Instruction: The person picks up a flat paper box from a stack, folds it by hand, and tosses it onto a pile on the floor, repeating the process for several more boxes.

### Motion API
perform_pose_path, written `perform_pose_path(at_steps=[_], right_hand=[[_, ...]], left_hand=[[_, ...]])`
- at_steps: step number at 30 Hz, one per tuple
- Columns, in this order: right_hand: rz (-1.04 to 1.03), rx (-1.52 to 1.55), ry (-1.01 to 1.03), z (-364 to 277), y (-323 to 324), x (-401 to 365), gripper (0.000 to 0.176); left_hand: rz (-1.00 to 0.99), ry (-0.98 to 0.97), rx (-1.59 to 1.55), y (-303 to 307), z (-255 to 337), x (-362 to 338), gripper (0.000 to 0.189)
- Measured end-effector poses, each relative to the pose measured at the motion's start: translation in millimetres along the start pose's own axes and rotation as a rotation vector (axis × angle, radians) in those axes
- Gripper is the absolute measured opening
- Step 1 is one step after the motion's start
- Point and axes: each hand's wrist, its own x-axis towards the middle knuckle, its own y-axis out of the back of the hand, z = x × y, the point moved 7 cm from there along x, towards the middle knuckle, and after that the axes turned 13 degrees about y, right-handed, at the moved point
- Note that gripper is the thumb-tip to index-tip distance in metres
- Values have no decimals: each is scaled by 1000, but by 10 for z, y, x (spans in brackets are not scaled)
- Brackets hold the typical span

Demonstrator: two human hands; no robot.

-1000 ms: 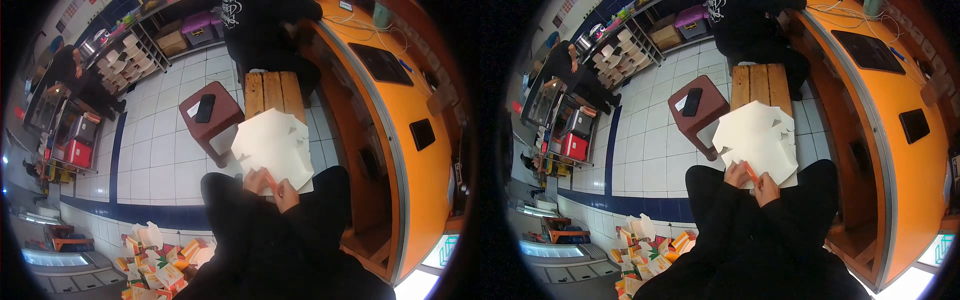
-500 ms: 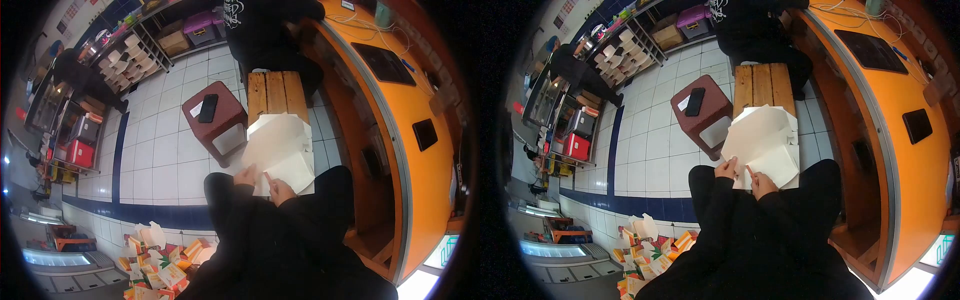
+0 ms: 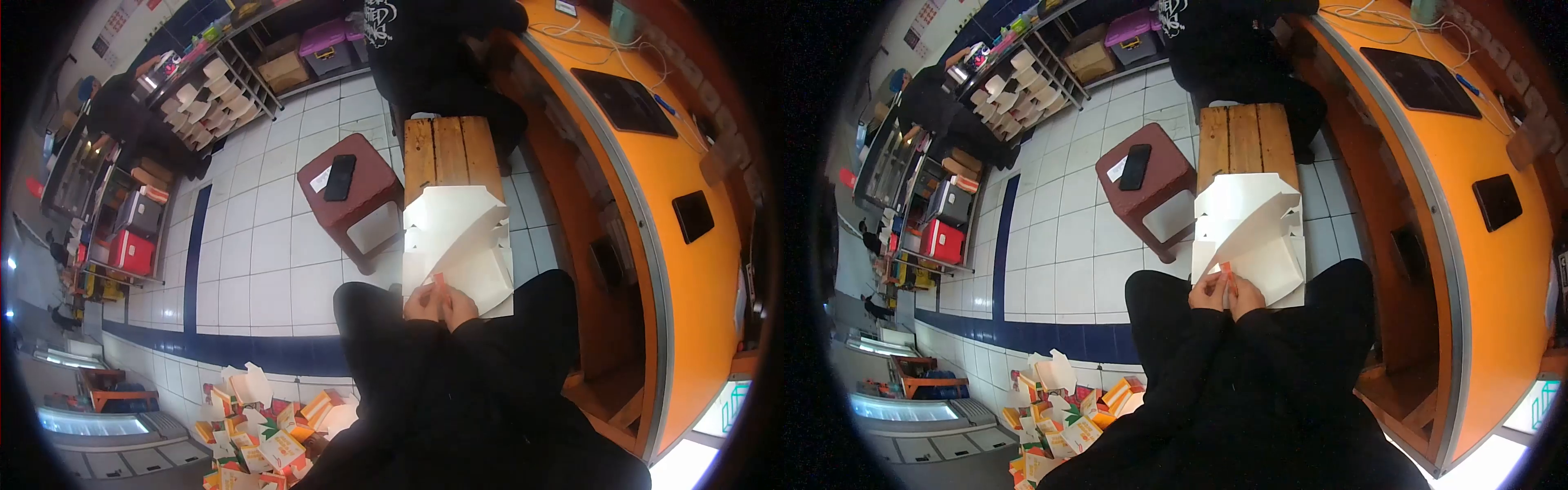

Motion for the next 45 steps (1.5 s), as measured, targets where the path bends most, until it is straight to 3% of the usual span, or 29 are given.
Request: perform_pose_path(at_steps=[7, 9, 10, 12, 14, 16, 18, 20, 24, 26, 31, 32, 34, 35, 37, 38, 39, 42, 45], right_hand=[[40, -9, 68, -208, 17, 56, 35], [-148, 27, 25, -160, -52, 83, 40], [-144, 24, 26, -107, -29, 90, 40], [-125, 480, 53, -21, -33, 95, 46], [20, 411, 6, 184, 220, 231, 48], [269, 62, -41, 196, 850, 363, 48], [359, -20, -91, 515, 1183, 474, 48], [482, -333, 68, 702, 1332, 598, 46], [340, -124, 49, 777, 1255, 761, 42], [254, 171, -29, 717, 1149, 794, 37], [256, -6, -53, 847, 1097, 730, 29], [311, -34, 21, 826, 1109, 698, 29], [363, -68, 91, 783, 1179, 644, 29], [333, -110, 37, 724, 1220, 600, 29], [291, -155, -24, 616, 1270, 539, 30], [284, -151, -49, 581, 1286, 526, 31], [276, -148, -69, 564, 1279, 513, 32], [229, -203, -124, 568, 1265, 501, 31], [221, -151, -148, 723, 1203, 462, 29]], left_hand=[[-25, 70, -36, 17, -115, 81, 31], [-14, 111, -4, 26, -191, 141, 32], [35, 119, 3, 68, -175, 143, 33], [78, 127, 9, 124, -138, 160, 34], [153, 206, 103, 194, -121, 230, 33], [222, 122, 214, 279, 53, 207, 30], [295, 81, 293, 369, 166, 208, 29], [280, 55, 318, 409, 290, 199, 29], [247, 28, 296, 486, 407, 302, 28], [222, 46, 309, 515, 387, 359, 29], [96, -17, 423, 428, 306, 409, 28], [94, -15, 423, 404, 298, 397, 28], [335, -407, 562, 359, 564, 213, 25], [330, -400, 562, 286, 677, 117, 25], [225, -575, 478, -6, 991, -180, 26], [63, -468, 473, -211, 972, -232, 30], [-84, -225, 485, -432, 825, -253, 36], [-371, -131, 567, -920, 639, -247, 39], [-275, -153, 601, -1077, 427, -90, 36]])
